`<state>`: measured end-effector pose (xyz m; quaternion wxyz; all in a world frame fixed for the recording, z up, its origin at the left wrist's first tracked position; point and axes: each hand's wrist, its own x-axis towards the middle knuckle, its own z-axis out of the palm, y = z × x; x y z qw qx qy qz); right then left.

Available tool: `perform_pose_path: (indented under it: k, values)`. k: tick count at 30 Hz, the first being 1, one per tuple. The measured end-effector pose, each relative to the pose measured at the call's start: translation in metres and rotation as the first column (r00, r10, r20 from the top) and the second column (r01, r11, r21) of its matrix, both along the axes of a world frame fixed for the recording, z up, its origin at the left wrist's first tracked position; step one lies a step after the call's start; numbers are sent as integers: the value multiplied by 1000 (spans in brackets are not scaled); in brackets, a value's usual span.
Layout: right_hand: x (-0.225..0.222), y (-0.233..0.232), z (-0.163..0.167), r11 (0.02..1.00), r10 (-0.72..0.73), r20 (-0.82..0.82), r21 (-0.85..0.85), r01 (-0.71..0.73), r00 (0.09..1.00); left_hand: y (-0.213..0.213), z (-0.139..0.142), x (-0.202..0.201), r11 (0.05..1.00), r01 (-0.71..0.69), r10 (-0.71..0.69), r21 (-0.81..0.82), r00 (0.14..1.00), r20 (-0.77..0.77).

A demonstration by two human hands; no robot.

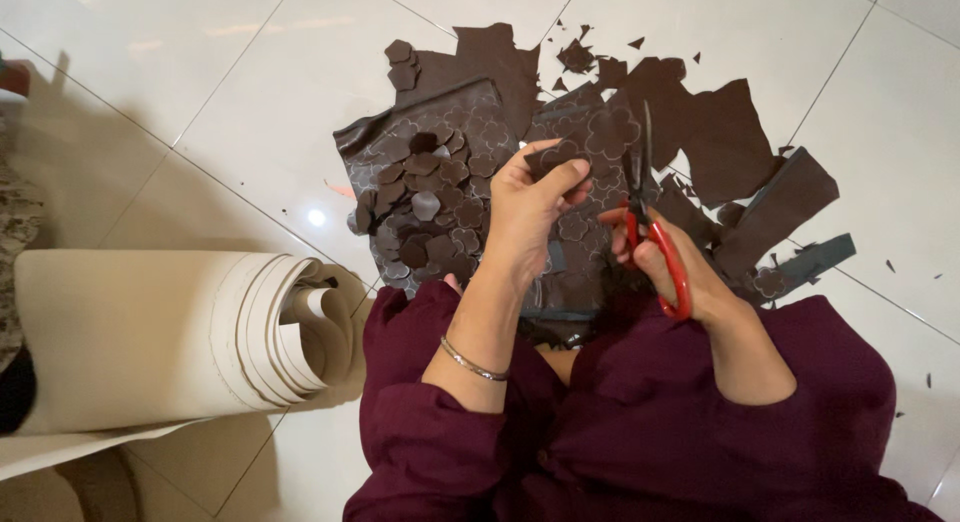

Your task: The person sits on the floor and uses red-handled scissors to cut small flower-shaped pieces from a dark brown patterned sheet. The cut pieces are placed in a pile on the floor while the person continues cutting additional shapes.

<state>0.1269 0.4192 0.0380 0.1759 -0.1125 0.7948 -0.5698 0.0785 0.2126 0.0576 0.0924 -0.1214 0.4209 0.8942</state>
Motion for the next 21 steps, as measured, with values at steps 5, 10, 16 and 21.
perform_pose_path:
  k: [5, 10, 16, 21]
  values:
    - [-1, -14, 10, 992, 97, -35, 89, -94, 995, -4, 5, -3, 996, -12, 4, -84, 995, -99]
    - [-3, -20, 10, 994, 87, -26, 67, -85, 996, -4, 10, 1, 985, 14, -40, -173, 988, -149]
    - [-2, -19, 6, 998, 60, 41, 31, -61, 997, -8, 15, 2, 960, 29, -81, -277, 980, -180]
    - [-1, -14, 3, 998, 50, 98, 19, -52, 994, -9, 17, 2, 965, 21, -77, -260, 975, -208]
